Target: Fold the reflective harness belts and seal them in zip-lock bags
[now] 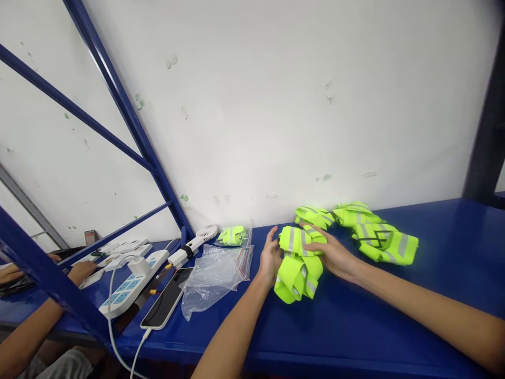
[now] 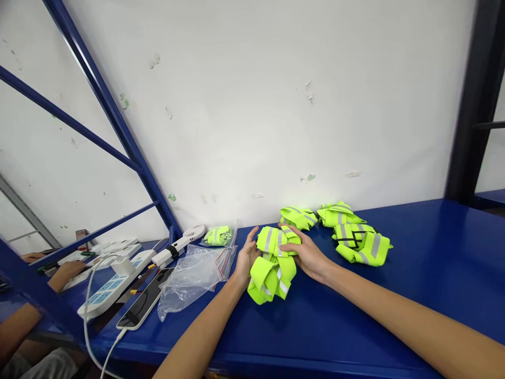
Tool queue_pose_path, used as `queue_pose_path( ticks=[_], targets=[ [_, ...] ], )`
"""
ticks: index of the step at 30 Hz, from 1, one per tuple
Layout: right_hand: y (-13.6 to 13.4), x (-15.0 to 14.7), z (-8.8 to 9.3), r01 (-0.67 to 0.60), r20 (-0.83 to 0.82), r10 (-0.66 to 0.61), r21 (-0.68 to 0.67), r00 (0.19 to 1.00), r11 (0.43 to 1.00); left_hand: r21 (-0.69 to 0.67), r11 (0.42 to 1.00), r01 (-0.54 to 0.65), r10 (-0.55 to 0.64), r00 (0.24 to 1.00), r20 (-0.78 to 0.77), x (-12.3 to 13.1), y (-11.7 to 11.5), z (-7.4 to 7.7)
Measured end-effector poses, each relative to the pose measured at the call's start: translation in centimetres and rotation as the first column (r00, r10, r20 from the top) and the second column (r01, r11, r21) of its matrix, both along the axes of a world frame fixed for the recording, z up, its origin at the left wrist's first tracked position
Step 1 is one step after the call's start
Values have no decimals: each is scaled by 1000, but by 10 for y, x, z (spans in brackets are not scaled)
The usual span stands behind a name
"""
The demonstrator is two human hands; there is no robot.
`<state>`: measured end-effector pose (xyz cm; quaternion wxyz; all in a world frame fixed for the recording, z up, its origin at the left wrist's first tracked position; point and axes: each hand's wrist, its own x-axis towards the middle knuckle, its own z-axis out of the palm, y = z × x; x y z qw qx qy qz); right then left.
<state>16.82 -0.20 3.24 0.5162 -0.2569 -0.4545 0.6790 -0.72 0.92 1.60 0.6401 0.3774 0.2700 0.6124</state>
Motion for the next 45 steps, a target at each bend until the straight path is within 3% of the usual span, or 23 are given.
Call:
queue_pose_path(
  ticks=[3,5,8,10,12,14,16,18,22,27,30,32,35,40,42,45],
  targets=[
    [2,6,2,52,123,-67,123,990,991,-48,985,163,-162,986,24,4,-9,5],
    [2,9,2,90,279,-189,333,942,939,-61,969,238,-239,971,0,7,-13,7],
    [1,13,0,43,414,-425,674,805,737,-91,949,301,-305,952,-32,8,-15,5],
    [2,15,-3,-11,413,-522,792,746,611,-101,937,335,-340,940,-35,5,-14,2],
    [5,18,-8,-48,400,-575,847,714,530,-107,922,373,-378,925,-30,2,-12,-2],
    [8,21,-12,-88,403,-596,870,694,486,-115,904,412,-417,908,-22,0,-11,-5],
    [10,25,-15,-145,434,-581,867,688,477,-127,890,438,-444,895,-27,-1,-11,-6],
    [10,27,-15,-202,492,-531,835,690,512,-141,892,430,-440,897,-41,0,-11,-4],
    [2,23,-8,-186,530,-408,750,743,635,-175,913,370,-382,923,-42,4,-14,5],
    [-5,14,0,-68,444,-330,674,833,735,-168,933,319,-323,946,4,8,-18,12],
    [-4,14,-1,-51,452,-212,504,867,862,-196,911,362,-373,928,-19,8,-18,9],
    [-3,16,-1,-124,498,-106,406,861,905,-209,895,393,-410,911,-43,7,-16,5],
    [-4,18,-1,-221,559,-68,434,827,873,-201,902,383,-402,914,-61,7,-12,0],
    [-2,20,-4,-234,540,-281,697,794,678,-199,918,342,-360,931,-57,5,-9,0],
    [5,22,-9,-254,541,-359,756,761,603,-199,916,349,-367,928,-64,4,-11,2],
    [18,23,-19,-290,555,-438,792,707,537,-197,921,337,-362,927,-104,4,-12,4]
  ],
)
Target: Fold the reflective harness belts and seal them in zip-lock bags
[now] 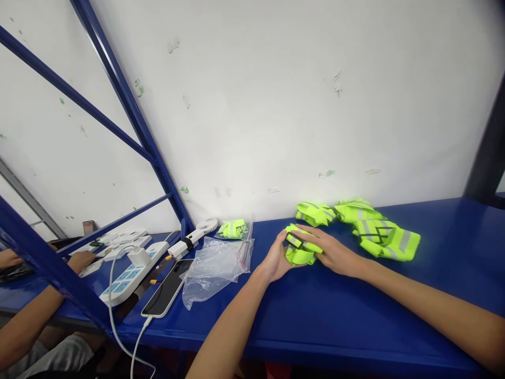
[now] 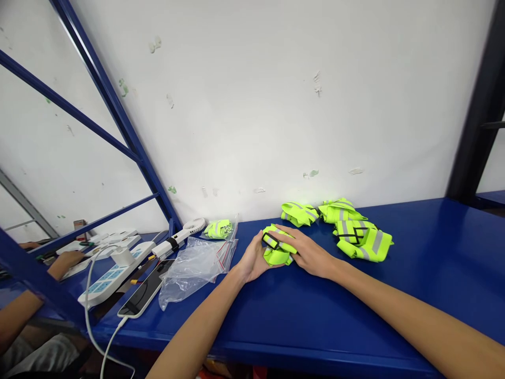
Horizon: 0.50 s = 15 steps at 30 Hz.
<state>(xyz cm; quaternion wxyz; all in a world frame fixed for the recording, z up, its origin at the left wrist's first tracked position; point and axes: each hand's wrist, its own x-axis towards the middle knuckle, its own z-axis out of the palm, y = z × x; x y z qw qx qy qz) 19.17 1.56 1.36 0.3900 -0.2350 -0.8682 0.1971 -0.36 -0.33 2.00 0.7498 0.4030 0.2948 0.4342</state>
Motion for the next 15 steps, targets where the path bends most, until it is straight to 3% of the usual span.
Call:
queue_pose_path(
  ticks=[4,8,12,15],
  targets=[
    [7,-3,-7,-23,25,22,37,999,999,41,992,-119,119,993,3,4,1,-4],
    [-4,-4,-5,-62,46,64,-42,997,997,41,985,-167,166,986,19,5,1,-10],
    [-10,1,1,-51,-122,20,-258,992,965,46,979,-199,197,980,38,3,3,-12],
    [-7,0,3,-47,-330,-136,-492,934,869,78,971,-224,218,972,83,2,4,-11]
  ],
)
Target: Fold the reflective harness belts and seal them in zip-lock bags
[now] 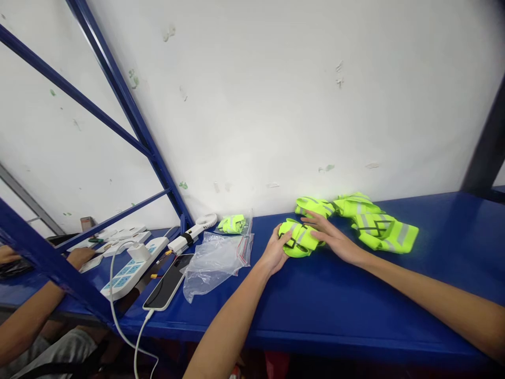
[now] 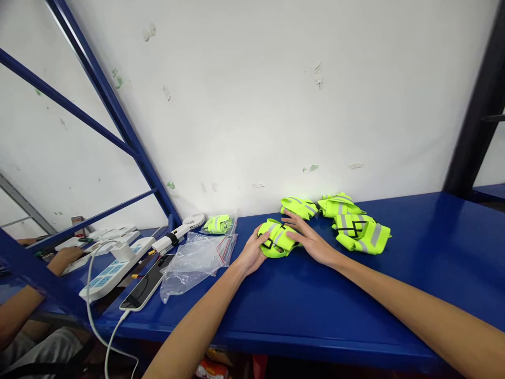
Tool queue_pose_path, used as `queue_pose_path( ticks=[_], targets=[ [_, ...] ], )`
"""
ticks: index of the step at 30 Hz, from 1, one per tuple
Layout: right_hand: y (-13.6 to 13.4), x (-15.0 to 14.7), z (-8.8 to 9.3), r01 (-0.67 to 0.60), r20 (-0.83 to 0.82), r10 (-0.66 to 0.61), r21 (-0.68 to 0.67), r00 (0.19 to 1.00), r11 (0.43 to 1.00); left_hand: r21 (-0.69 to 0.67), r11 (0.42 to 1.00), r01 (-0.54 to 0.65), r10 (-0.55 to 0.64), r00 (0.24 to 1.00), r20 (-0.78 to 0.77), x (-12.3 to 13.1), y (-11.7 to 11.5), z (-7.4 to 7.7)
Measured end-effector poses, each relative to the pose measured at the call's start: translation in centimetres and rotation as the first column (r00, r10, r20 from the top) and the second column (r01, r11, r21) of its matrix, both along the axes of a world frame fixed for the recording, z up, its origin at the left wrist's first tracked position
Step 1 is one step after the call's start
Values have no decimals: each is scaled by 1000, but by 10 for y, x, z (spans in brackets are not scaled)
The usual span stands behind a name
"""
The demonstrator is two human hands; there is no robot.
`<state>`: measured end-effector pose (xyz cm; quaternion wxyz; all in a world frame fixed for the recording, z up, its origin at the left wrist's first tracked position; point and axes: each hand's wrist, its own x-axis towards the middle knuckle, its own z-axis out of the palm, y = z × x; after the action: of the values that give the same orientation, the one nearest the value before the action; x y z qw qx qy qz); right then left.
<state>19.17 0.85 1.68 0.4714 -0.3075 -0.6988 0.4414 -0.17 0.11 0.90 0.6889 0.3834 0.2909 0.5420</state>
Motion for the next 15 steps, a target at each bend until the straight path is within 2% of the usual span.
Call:
queue_pose_path(
  ticks=[3,6,8,10,13,15],
  targets=[
    [1,-7,2,-10,-201,-39,-238,979,971,120,993,-2,-3,999,41,1,-1,4],
    [-4,-18,3,-216,-389,43,-412,920,885,239,971,8,-23,998,61,3,-3,7],
    [-9,-24,3,-319,-462,95,-434,882,843,268,963,10,-27,998,62,5,-5,8],
    [-12,-28,3,-341,-506,86,-436,858,833,279,960,9,-24,998,50,7,-5,6],
    [-11,-30,2,-288,-521,13,-452,853,844,284,959,14,-19,1000,14,10,-4,4],
    [-9,-30,1,-226,-503,-42,-459,863,859,244,969,-35,42,999,-22,10,-4,3]
  ],
)
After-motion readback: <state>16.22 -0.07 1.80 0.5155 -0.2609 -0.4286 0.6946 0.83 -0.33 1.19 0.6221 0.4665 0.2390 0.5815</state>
